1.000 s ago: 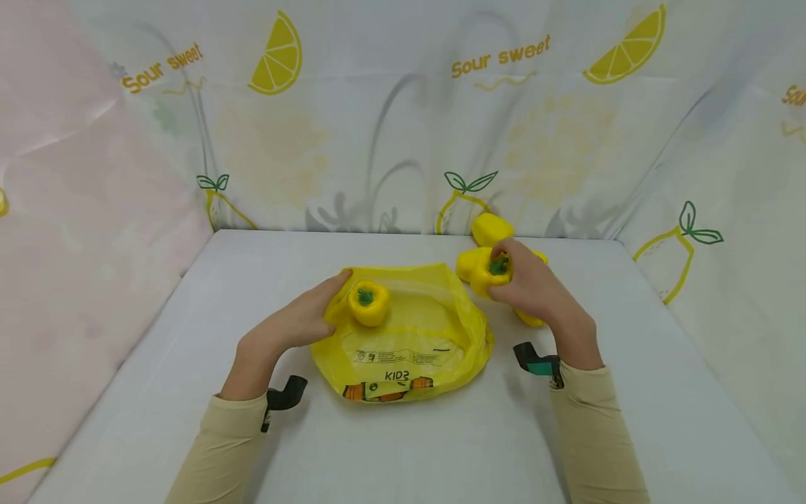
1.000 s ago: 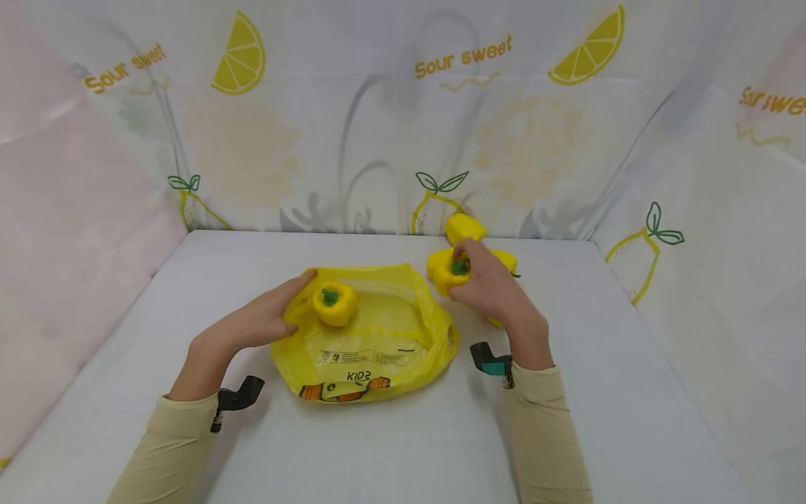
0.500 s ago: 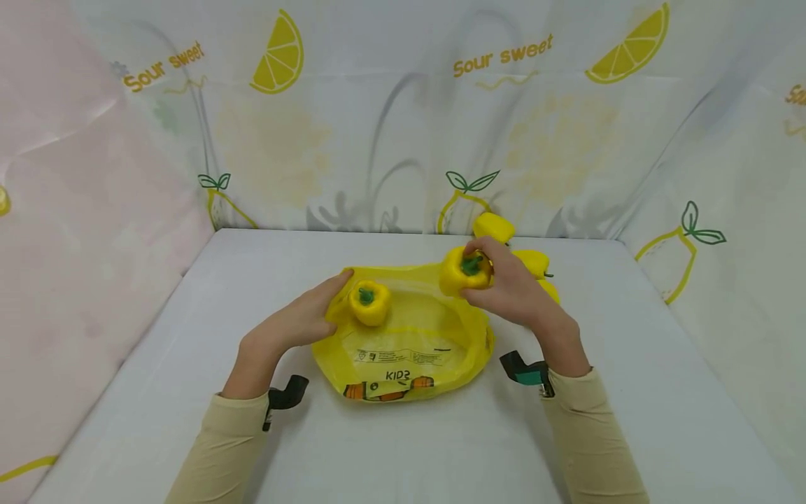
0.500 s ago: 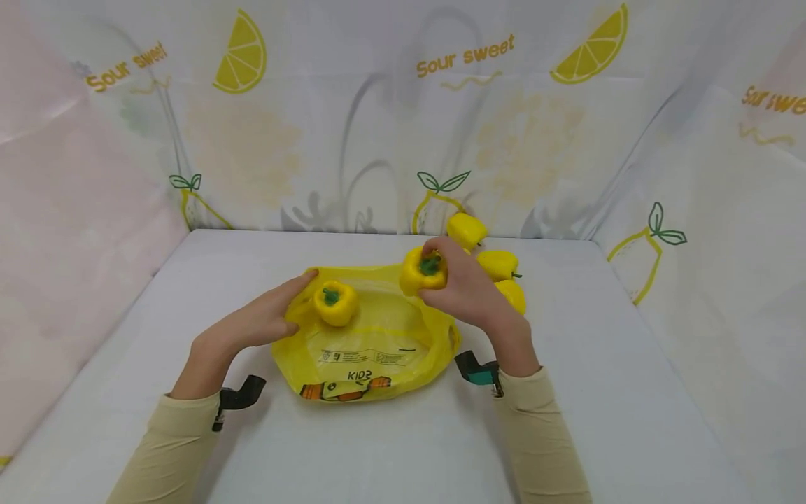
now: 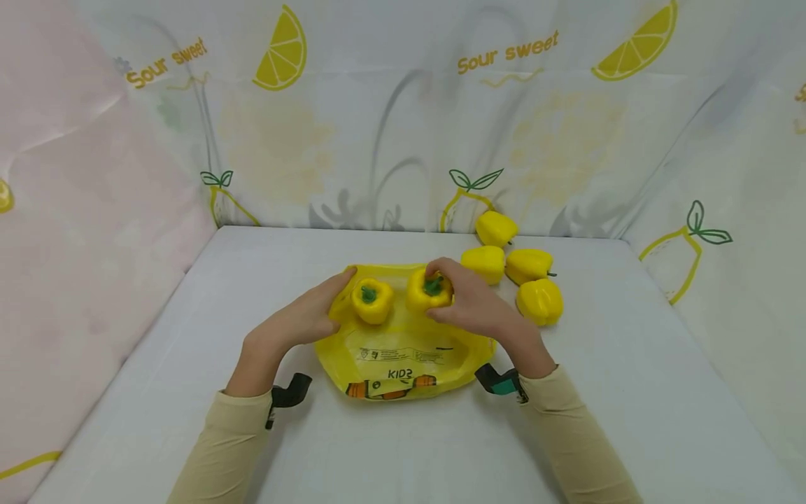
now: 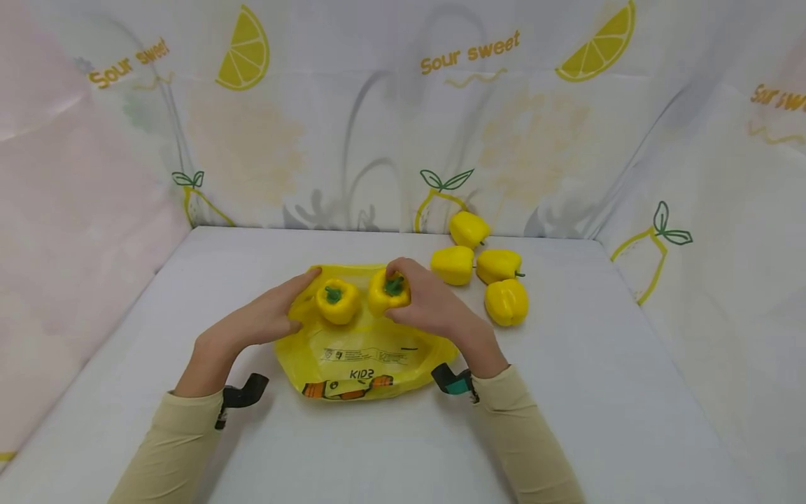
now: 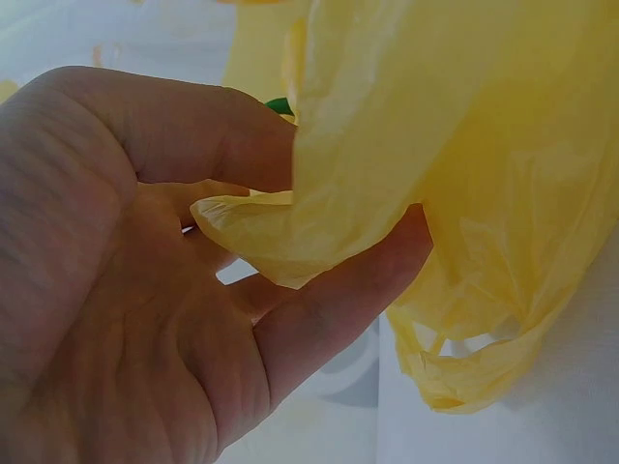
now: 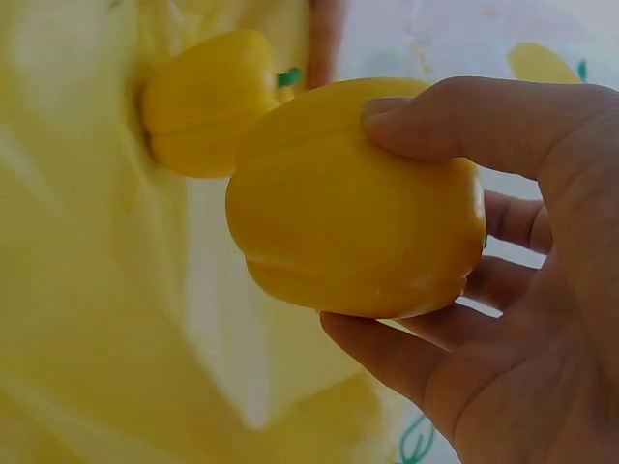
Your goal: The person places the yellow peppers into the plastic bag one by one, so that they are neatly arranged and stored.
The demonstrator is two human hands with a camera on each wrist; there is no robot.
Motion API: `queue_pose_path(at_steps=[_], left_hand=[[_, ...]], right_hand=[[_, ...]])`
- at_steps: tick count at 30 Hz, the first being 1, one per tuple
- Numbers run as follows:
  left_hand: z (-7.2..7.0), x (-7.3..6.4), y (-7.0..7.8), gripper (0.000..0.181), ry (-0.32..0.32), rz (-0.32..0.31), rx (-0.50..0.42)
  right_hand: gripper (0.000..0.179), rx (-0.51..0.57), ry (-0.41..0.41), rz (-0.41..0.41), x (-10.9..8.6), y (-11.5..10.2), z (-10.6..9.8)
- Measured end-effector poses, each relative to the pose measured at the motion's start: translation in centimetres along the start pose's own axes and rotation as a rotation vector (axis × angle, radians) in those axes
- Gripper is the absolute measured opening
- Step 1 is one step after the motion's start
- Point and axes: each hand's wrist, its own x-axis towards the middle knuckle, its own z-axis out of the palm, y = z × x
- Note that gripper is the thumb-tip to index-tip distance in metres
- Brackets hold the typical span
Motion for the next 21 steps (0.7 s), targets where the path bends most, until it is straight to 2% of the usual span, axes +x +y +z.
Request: queue_pose_path(at_steps=[4, 11, 15, 21], left_hand=[[0.0, 0.1, 0.1, 0.091, -0.002, 0.002, 0.004], [0.0, 0.2, 0.1, 0.09, -0.008, 0.002, 0.01], [0.0, 0.2, 0.1, 0.089, -0.012, 0.0, 0.005], [0.0, 0.1, 0.1, 0.088, -0.011, -0.009, -0.003]], right_hand=[[0.049, -0.016, -0.013, -0.008, 0.5, 0.6, 1.5], [0.05, -0.03, 0.021, -0.024, 1.4, 2.0, 3.7], [0.052, -0.039, -0.004, 0.017, 1.6, 2.3, 4.0], [0.058, -0.049, -0.05, 0.023, 1.6, 2.4, 4.1]])
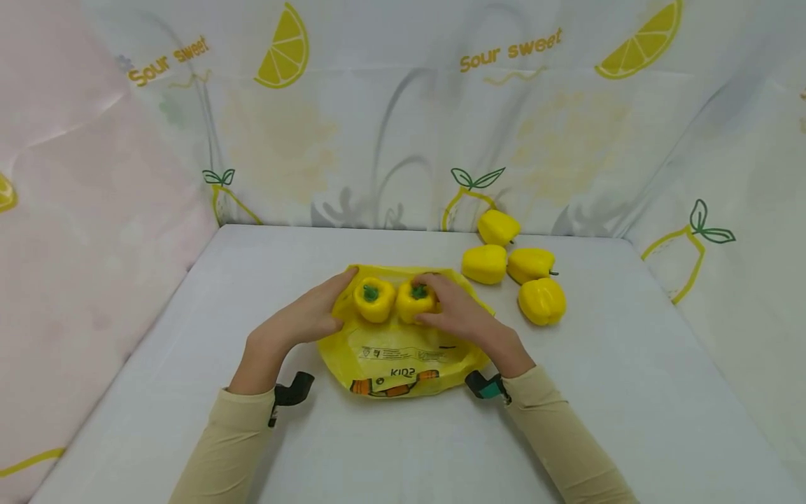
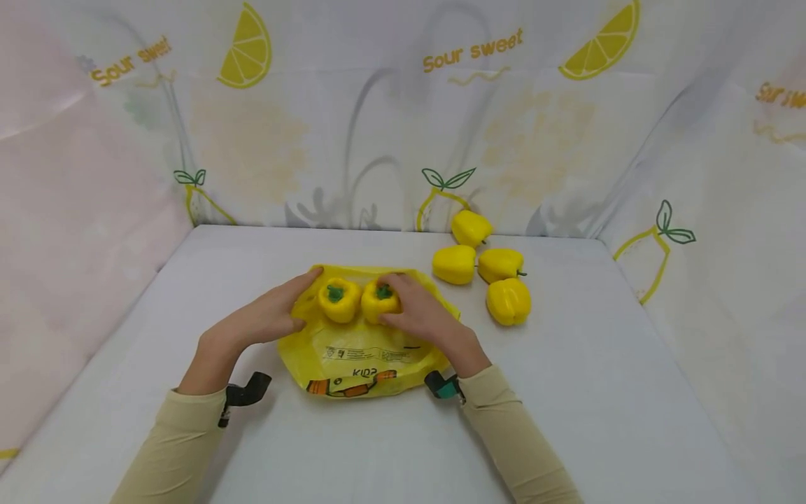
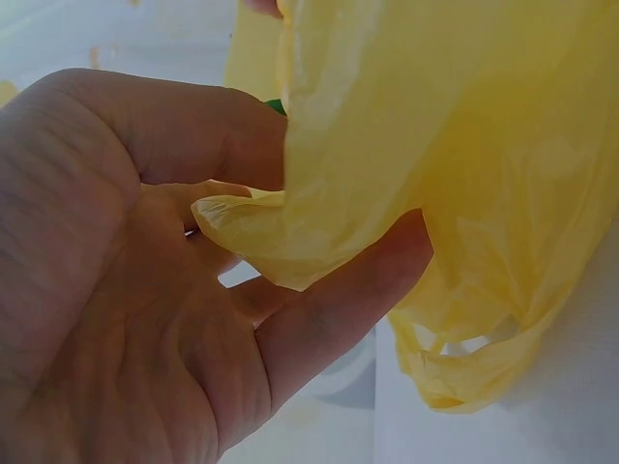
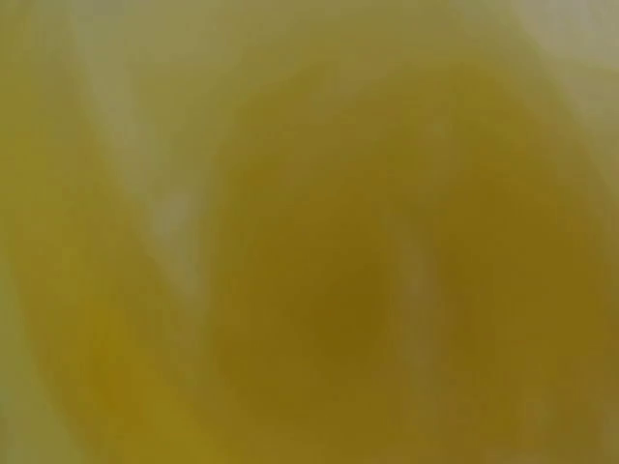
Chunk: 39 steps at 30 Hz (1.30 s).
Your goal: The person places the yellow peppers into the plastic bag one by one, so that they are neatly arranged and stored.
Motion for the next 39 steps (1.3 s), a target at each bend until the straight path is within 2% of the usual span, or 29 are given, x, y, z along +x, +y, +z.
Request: queue_pose_path(at_steps=[13, 17, 19, 23, 28, 33, 39], left_hand=[[-0.1, -0.1, 0.1, 0.087, 0.005, -0.011, 0.019], [-0.1, -0.1, 0.1, 0.088, 0.003, -0.017, 0.021], [-0.1, -0.1, 0.1, 0.089, 0.005, -0.021, 0.019], [0.0, 0.0, 0.1, 0.088, 0.002, -0.027, 0.014], [0.2, 0.1, 0.1, 0.088, 0.0, -0.019, 0.017], [0.2, 0.0, 0.1, 0.088, 0.004, -0.012, 0.012], [0.1, 0.0, 0.2, 0.088, -0.003, -0.027, 0.02]], right_hand=[[0.064, -0.018, -0.005, -0.003, -0.8, -1.1, -1.9], [0.063, 0.034, -0.001, -0.011, -1.0, -1.2, -3.0], [0.062, 0.08, 0.02, -0.026, -1.1, -1.0, -3.6], [0.057, 0.151, 0.12, -0.072, -1.2, -0.1, -5.0], [0.051, 0.169, 0.24, -0.092, -1.3, 1.4, -5.8], [0.05, 0.105, 0.298, -0.036, -1.2, 3.1, -6.1], [0.052, 0.011, 0.3, 0.046, -1.2, 4.9, -6.4]])
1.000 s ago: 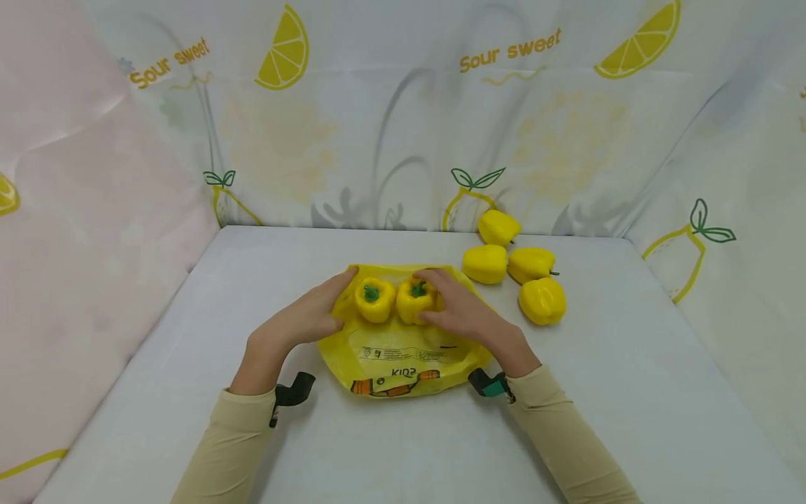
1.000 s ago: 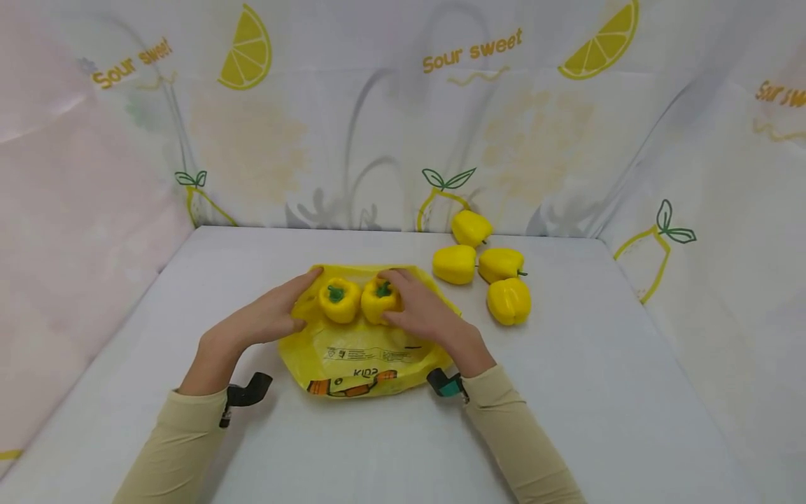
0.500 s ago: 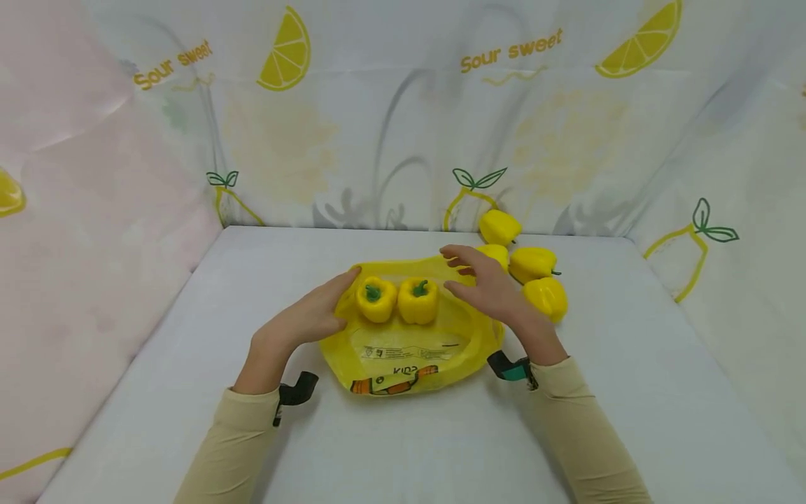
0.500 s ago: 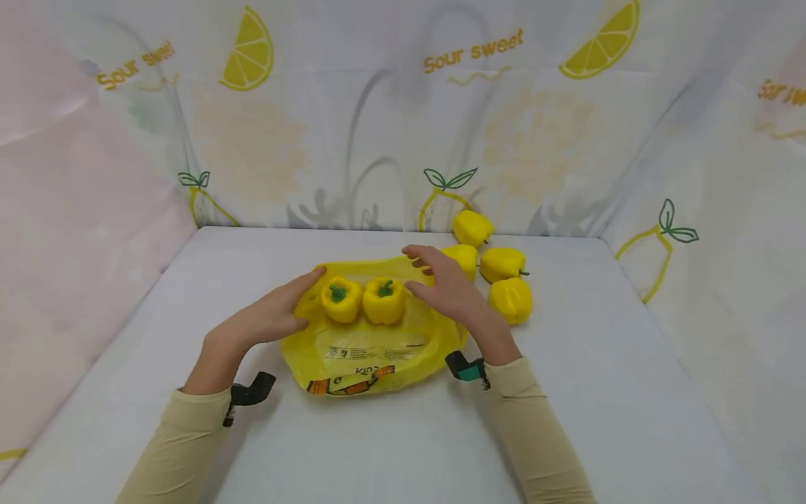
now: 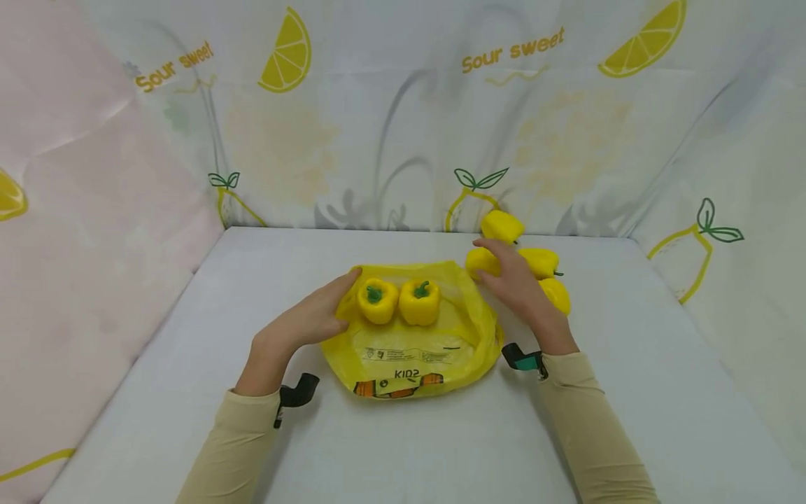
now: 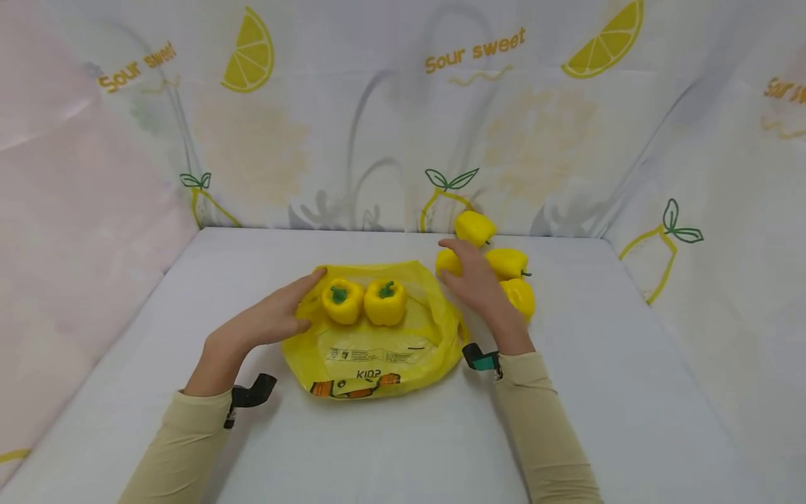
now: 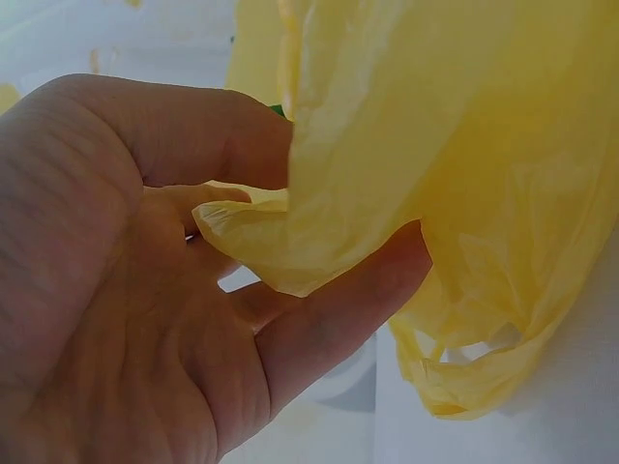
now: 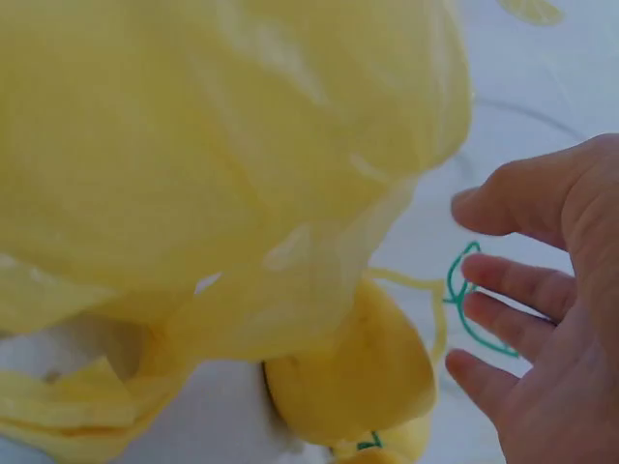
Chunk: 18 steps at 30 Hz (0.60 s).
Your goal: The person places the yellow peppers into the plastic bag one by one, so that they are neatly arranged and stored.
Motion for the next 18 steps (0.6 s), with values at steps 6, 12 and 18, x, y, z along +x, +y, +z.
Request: queue_pose_path(at_steps=[6, 12, 18], left_hand=[[0.0, 0.0, 0.1, 0.086, -0.006, -0.004, 0.01], [0.1, 0.0, 0.2, 0.085, -0.008, -0.008, 0.018], [0.2, 0.0, 0.3, 0.085, -0.009, -0.015, 0.022]], right_hand=[[0.055, -0.071, -0.039, 0.052, 0.1, 1.2, 0.0], [0.056, -0.173, -0.064, 0.098, 0.1, 2.0, 0.4], [0.053, -0.332, -0.052, 0.147, 0.0, 2.0, 0.1]])
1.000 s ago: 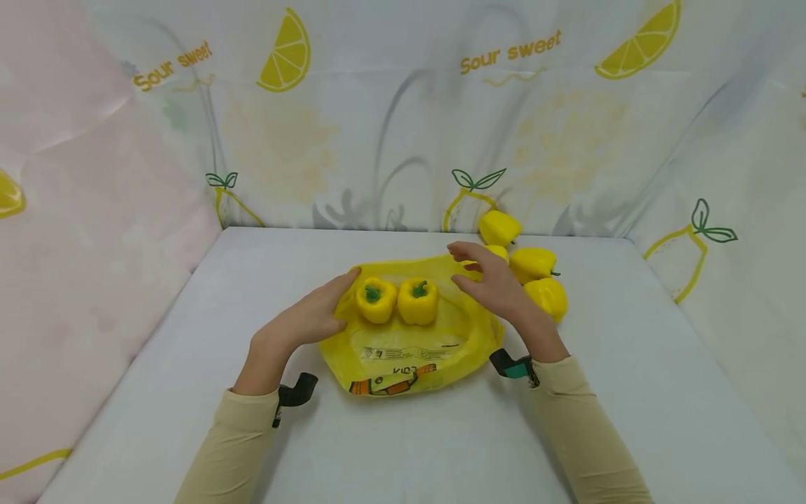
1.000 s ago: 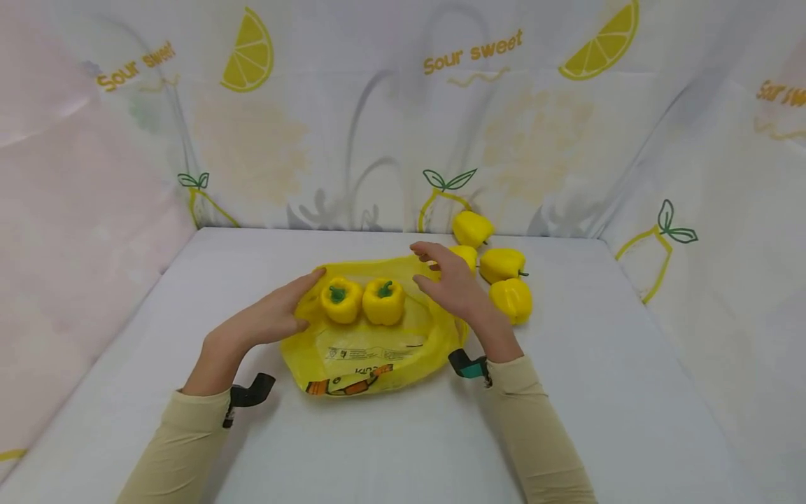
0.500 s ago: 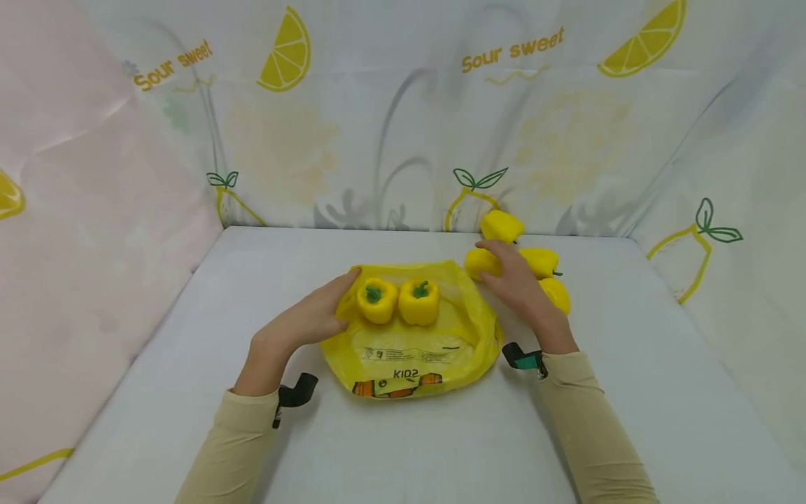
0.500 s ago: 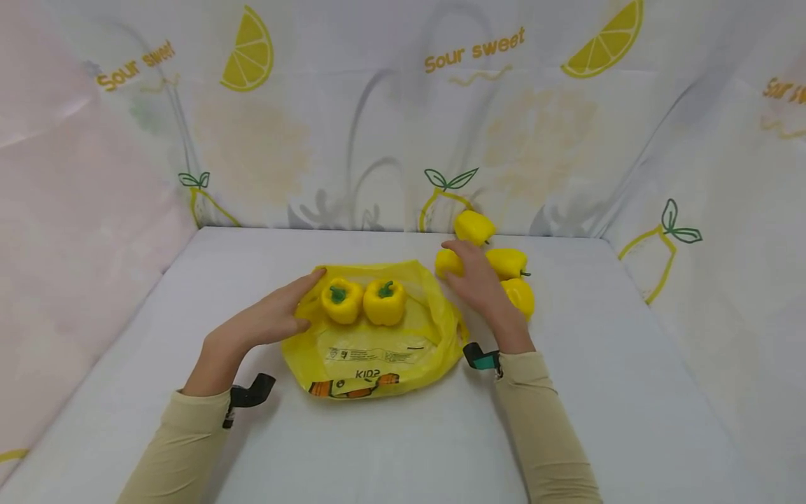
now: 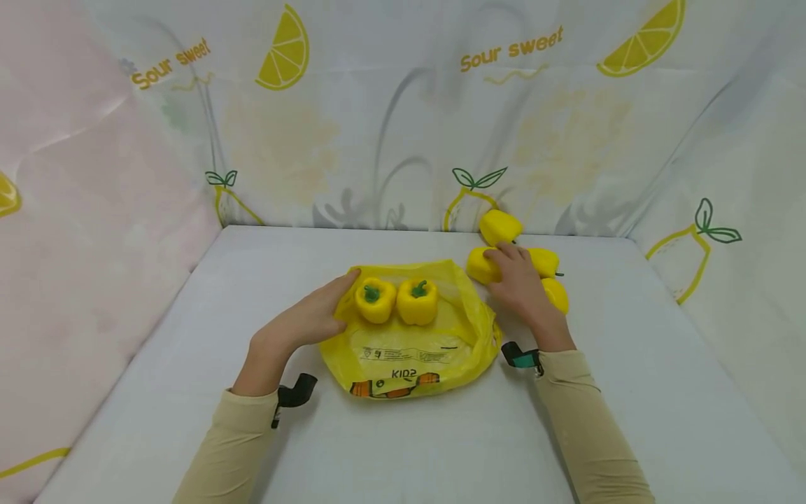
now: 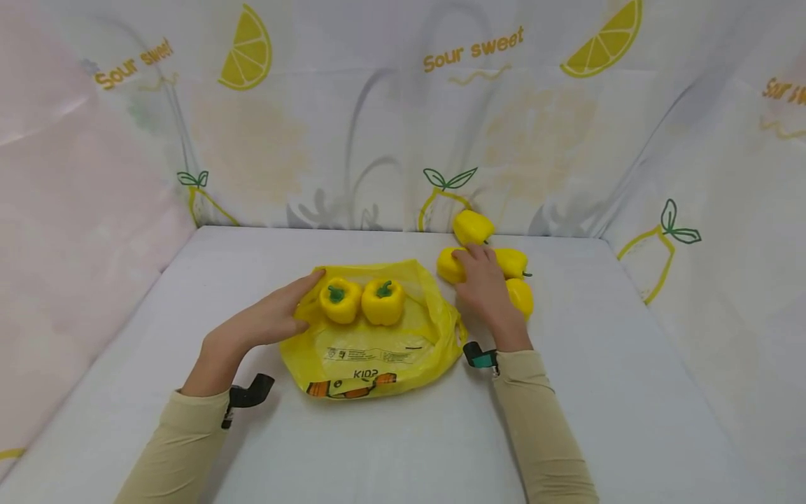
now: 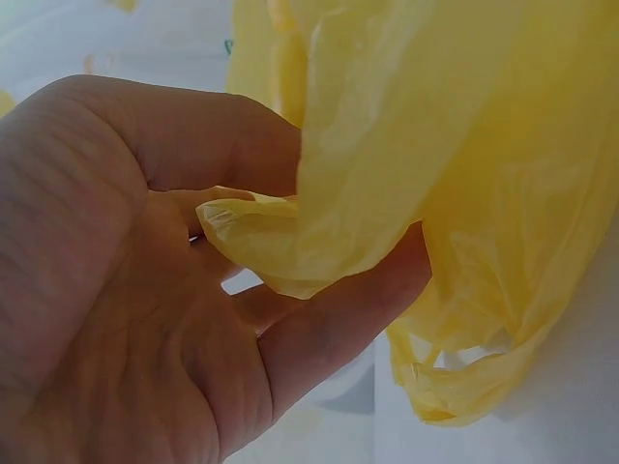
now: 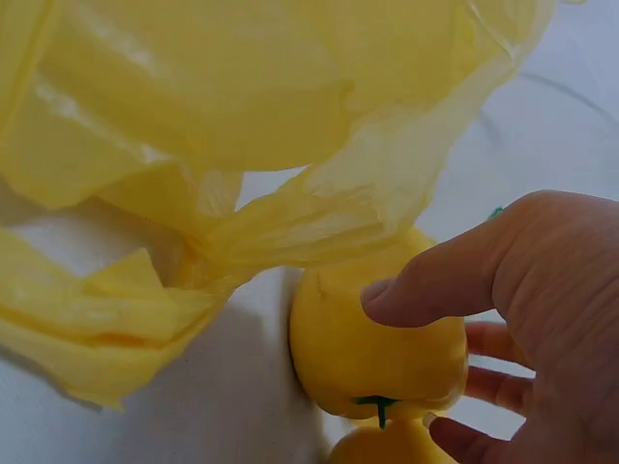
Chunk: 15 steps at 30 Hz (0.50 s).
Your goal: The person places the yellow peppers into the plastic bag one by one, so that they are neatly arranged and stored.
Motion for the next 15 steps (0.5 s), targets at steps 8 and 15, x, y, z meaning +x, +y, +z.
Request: queue_pose_path(at_steps=[8, 15], left_hand=[[0.08, 0.06, -0.18, 0.085, -0.004, 0.004, -0.01], [-0.1, -0.05, -0.29, 0.085, 0.008, 0.011, 0.002]], right_hand=[[0.055, -0.01, 0.015, 0.046, -0.16, -0.02, -0.03], [0.062, 0.103, -0.064, 0.043, -0.19, -0.33, 0.43]])
